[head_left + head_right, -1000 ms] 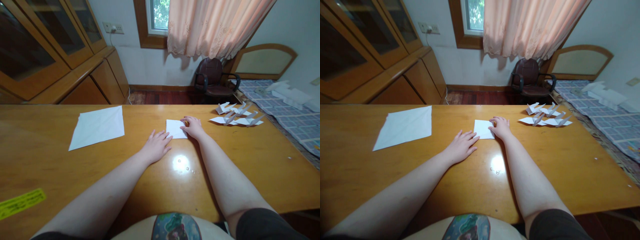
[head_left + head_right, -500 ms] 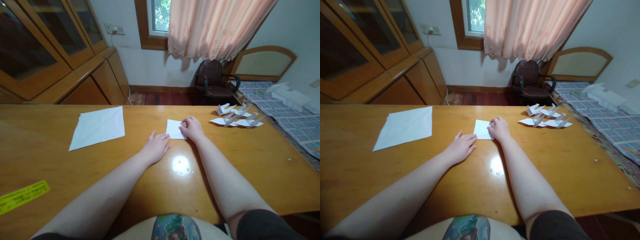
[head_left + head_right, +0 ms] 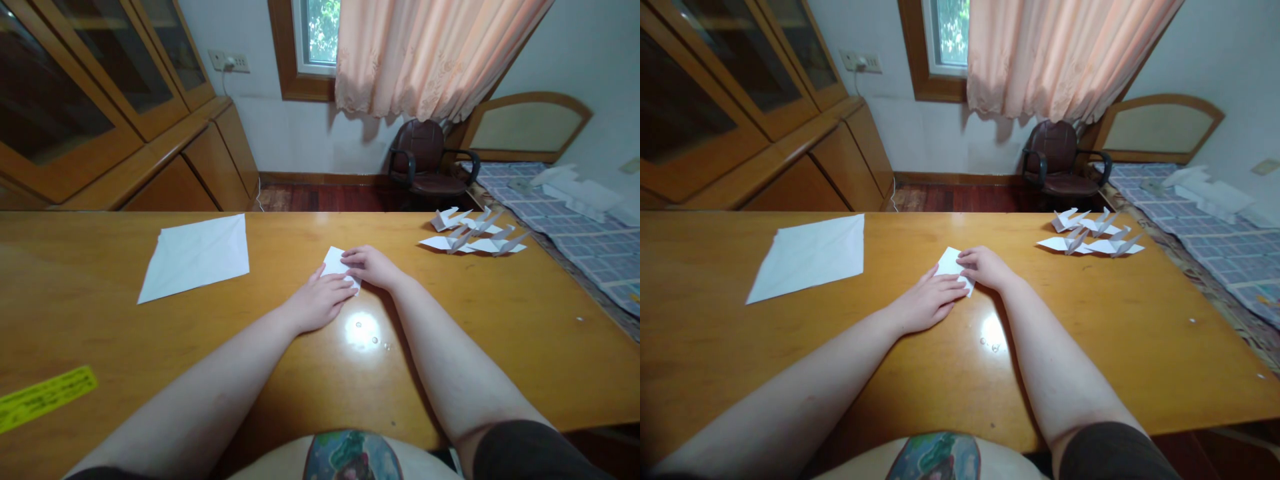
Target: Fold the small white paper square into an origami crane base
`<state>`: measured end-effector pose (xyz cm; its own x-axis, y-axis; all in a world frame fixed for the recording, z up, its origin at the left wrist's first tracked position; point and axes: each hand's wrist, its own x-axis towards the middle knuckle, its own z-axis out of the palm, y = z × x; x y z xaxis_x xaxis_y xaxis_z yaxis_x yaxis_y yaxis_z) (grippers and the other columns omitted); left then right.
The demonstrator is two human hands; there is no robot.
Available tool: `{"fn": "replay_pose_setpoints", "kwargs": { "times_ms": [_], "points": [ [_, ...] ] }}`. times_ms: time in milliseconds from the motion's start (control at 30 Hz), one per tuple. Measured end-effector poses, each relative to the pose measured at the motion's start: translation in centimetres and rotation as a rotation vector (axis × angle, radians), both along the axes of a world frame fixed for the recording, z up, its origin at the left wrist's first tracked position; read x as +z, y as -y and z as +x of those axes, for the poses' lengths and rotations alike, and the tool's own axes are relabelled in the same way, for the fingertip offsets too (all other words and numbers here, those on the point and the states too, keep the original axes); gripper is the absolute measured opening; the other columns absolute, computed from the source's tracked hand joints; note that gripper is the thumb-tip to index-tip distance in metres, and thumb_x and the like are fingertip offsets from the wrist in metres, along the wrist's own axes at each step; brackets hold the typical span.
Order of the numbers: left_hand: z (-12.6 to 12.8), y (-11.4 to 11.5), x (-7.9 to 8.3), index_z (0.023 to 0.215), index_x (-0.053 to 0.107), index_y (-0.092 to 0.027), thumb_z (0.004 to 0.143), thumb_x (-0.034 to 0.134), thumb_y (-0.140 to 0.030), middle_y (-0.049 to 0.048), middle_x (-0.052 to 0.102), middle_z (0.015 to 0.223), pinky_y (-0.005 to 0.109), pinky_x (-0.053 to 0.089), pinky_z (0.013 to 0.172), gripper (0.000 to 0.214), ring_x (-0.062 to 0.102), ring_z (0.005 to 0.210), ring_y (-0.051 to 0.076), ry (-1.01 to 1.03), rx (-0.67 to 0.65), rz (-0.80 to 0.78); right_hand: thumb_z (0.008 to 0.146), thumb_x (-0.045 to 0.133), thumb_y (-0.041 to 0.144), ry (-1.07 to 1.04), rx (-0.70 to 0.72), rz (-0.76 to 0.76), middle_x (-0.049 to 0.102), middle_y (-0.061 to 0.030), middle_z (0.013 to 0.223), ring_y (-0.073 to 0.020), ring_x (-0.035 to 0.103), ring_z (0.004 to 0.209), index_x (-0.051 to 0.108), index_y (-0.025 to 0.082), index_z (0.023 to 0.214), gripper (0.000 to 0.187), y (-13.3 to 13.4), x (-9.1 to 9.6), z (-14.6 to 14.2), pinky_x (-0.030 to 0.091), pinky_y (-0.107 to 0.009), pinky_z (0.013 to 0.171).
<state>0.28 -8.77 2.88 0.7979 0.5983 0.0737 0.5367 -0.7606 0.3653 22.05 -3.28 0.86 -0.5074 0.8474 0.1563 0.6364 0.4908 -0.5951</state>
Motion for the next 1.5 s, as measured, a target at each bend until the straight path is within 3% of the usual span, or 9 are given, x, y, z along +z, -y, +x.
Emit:
{"fn": "replay_pose_setpoints", "kwargs": {
  "times_ms": [133,233,400,800,1133,1300,1500],
  "points": [
    [-0.7,-1.1,-0.8,0.135,0.053,-0.024,0.081,0.047,-0.008,0.0084,0.047,0.147,0.052,0.025,0.116,0.057,0.043,0.134,0.025,0.022,0.341,0.075,0.08,0.069,0.019,-0.018,-0.053,-0.019,0.067,-0.0089,0.122,-0.0225,0.061,0.112,0.074,0.023,0.107,0.028,-0.1,-0.4,-0.1,0.044,-0.039,0.102],
    [-1.1,-2.0,-1.3,0.135,0.054,-0.025,0.08,0.043,-0.004,0.007,0.051,0.143,0.049,0.035,0.112,0.06,0.049,0.128,0.024,0.057,0.453,0.025,0.077,0.072,0.018,-0.042,-0.157,-0.031,0.068,-0.0081,0.119,-0.0218,0.063,0.109,0.076,0.023,0.098,0.021,0.0,-0.5,-0.3,0.047,-0.037,0.099],
    [-1.3,-2.8,-1.8,0.125,0.063,-0.023,0.077,0.042,-0.003,0.0042,0.06,0.133,0.041,0.042,0.108,0.057,0.055,0.121,0.02,0.201,0.425,-0.054,0.079,0.07,0.017,-0.066,-0.194,-0.082,0.07,-0.0062,0.113,-0.0207,0.065,0.104,0.078,0.023,0.084,0.012,0.1,-0.2,-0.4,0.049,-0.036,0.096],
    [-1.7,-3.4,-2.1,0.115,0.068,-0.02,0.079,0.046,-0.006,0.0056,0.067,0.122,0.041,0.045,0.106,0.044,0.059,0.115,0.02,0.306,0.457,-0.077,0.077,0.072,0.023,-0.045,-0.01,-0.099,0.063,-0.0093,0.13,-0.0254,0.06,0.117,0.073,0.024,0.11,0.032,-0.2,-0.5,0.4,0.043,-0.042,0.105],
    [-1.7,-3.5,-1.8,0.113,0.069,-0.02,0.077,0.043,-0.001,0.0048,0.068,0.118,0.036,0.048,0.103,0.048,0.061,0.112,0.018,0.392,0.486,-0.139,0.085,0.059,0.018,-0.01,-0.009,-0.031,0.065,-0.0064,0.127,-0.0229,0.061,0.116,0.073,0.027,0.109,0.029,-0.3,-0.9,0.1,0.044,-0.042,0.104],
    [-1.6,-3.5,-1.6,0.112,0.069,-0.023,0.081,0.052,-0.01,0.0037,0.07,0.114,0.038,0.048,0.101,0.037,0.062,0.109,0.02,0.352,0.479,-0.124,0.088,0.055,0.018,-0.011,-0.009,-0.026,0.066,-0.0046,0.126,-0.021,0.061,0.115,0.074,0.029,0.107,0.029,-0.3,-1.2,-0.1,0.045,-0.039,0.102],
    [-1.4,-3.1,-1.1,0.092,0.074,-0.026,0.081,0.057,-0.015,0.0008,0.074,0.103,0.042,0.045,0.099,0.023,0.061,0.104,0.022,0.202,0.463,-0.061,0.083,0.064,0.022,-0.02,0.04,-0.031,0.065,-0.0049,0.127,-0.0232,0.061,0.115,0.073,0.029,0.108,0.028,-0.2,-1.1,-0.2,0.043,-0.041,0.104]
  ]
}}
